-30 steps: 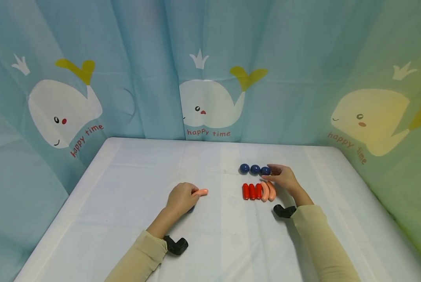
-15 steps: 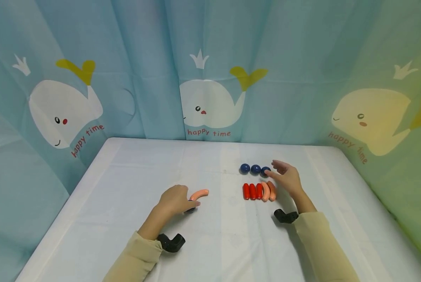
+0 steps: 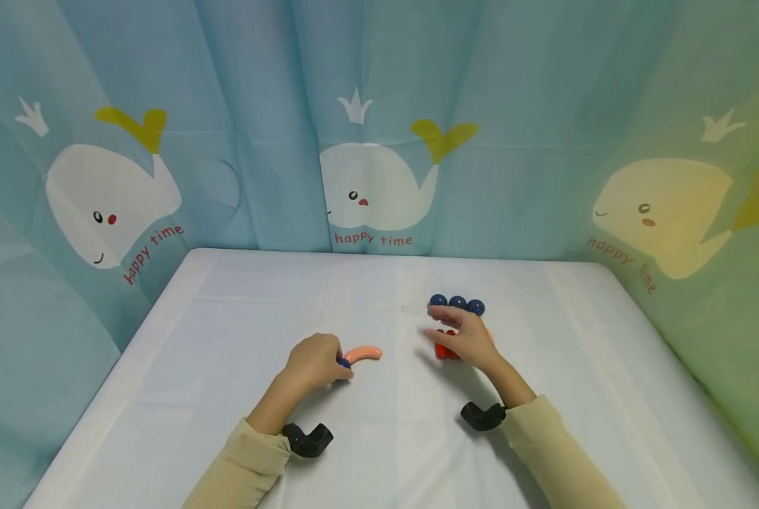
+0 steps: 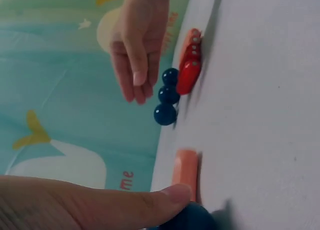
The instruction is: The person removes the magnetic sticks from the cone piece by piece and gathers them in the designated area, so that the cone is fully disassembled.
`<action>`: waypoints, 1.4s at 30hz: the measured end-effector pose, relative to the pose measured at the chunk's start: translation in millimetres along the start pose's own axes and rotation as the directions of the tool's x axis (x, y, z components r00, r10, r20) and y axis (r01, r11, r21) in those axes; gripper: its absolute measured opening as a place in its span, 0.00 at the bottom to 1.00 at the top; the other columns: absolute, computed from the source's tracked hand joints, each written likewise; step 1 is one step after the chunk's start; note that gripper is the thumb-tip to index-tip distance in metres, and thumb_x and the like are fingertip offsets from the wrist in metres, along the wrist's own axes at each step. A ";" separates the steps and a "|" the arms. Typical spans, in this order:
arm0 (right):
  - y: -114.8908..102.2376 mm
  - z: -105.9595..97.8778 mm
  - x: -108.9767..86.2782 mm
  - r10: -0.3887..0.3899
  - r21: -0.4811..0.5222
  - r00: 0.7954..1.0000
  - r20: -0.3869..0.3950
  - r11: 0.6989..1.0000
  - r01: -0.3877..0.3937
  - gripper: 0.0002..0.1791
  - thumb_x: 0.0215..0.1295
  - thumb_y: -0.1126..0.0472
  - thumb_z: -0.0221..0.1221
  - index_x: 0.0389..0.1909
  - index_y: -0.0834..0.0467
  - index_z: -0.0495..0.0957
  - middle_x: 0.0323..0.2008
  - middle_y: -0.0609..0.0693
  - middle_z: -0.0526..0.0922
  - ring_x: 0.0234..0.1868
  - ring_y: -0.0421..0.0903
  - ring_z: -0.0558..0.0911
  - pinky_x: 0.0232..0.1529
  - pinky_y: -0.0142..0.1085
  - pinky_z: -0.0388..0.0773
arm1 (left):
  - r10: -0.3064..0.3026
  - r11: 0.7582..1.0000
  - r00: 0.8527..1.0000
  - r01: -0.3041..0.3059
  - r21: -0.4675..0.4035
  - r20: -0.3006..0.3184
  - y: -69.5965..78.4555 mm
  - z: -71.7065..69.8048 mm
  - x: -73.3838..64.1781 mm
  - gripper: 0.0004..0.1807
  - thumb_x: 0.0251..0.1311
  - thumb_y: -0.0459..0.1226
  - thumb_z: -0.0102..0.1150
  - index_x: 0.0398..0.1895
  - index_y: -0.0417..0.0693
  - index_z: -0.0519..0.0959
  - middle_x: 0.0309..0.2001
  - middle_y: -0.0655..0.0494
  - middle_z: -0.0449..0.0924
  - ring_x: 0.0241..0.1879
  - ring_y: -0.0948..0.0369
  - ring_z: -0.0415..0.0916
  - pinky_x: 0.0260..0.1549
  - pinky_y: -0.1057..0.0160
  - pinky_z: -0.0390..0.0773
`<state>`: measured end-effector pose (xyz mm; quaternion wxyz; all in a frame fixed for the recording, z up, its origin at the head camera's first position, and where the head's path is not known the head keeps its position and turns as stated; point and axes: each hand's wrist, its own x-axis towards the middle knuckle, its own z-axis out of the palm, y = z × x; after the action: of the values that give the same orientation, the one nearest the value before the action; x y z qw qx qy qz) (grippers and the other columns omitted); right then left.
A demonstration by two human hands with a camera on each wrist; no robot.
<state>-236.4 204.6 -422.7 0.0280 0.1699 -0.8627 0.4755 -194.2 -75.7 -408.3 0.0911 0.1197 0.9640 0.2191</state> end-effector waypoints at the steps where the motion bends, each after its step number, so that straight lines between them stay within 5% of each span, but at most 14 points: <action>1: -1.4 4.5 -0.3 -0.006 -0.006 1.000 0.017 1.000 0.007 0.24 0.53 0.62 0.67 0.50 0.68 0.75 0.48 0.60 0.78 0.50 0.56 0.76 0.51 0.48 0.71 | 0.014 1.000 1.000 -0.014 -0.002 -0.011 0.1 1.2 1.3 0.14 0.44 0.44 0.71 0.27 0.44 0.81 0.23 0.59 0.75 0.21 0.62 0.68 0.20 0.64 0.69; 14: -16.8 55.9 -6.0 -0.008 -0.109 0.975 0.221 0.994 0.033 0.19 0.55 0.59 0.65 0.46 0.65 0.79 0.42 0.53 0.82 0.44 0.48 0.79 0.45 0.39 0.76 | 0.196 0.971 0.971 -0.212 -0.108 -0.136 -2.1 24.4 18.6 0.18 0.47 0.40 0.69 0.42 0.40 0.81 0.41 0.49 0.79 0.44 0.53 0.75 0.43 0.56 0.74; 24: -25.3 71.8 -3.9 -0.068 -0.267 0.990 0.127 0.959 0.100 0.10 0.51 0.63 0.67 0.35 0.62 0.83 0.32 0.49 0.82 0.33 0.43 0.79 0.36 0.36 0.77 | 0.278 0.933 0.939 -0.314 -0.174 -0.202 -11.6 33.7 25.8 0.20 0.48 0.40 0.69 0.44 0.41 0.80 0.41 0.51 0.80 0.43 0.56 0.76 0.44 0.57 0.74; 33: -29.1 72.5 -3.7 -0.128 -0.383 0.984 0.125 0.909 0.166 0.08 0.50 0.62 0.68 0.31 0.62 0.84 0.26 0.48 0.81 0.27 0.39 0.76 0.30 0.32 0.75 | 0.316 0.934 0.920 -0.345 -0.097 -0.231 -11.5 31.3 26.3 0.20 0.45 0.42 0.71 0.41 0.42 0.83 0.38 0.52 0.81 0.40 0.57 0.77 0.39 0.59 0.75; 42: -26.2 44.1 -11.1 -0.051 -0.402 0.998 -0.037 0.915 0.032 0.06 0.51 0.62 0.68 0.30 0.60 0.85 0.26 0.48 0.81 0.25 0.39 0.73 0.25 0.32 0.70 | 0.250 0.954 0.943 -0.278 -0.108 -0.221 -15.2 28.3 23.0 0.20 0.44 0.42 0.71 0.42 0.44 0.83 0.41 0.51 0.81 0.44 0.54 0.76 0.44 0.56 0.74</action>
<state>-212.6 158.2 -427.9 0.0922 0.1676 -0.9372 0.2916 -212.6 -71.4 -443.0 -0.0308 0.2181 0.9260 0.3066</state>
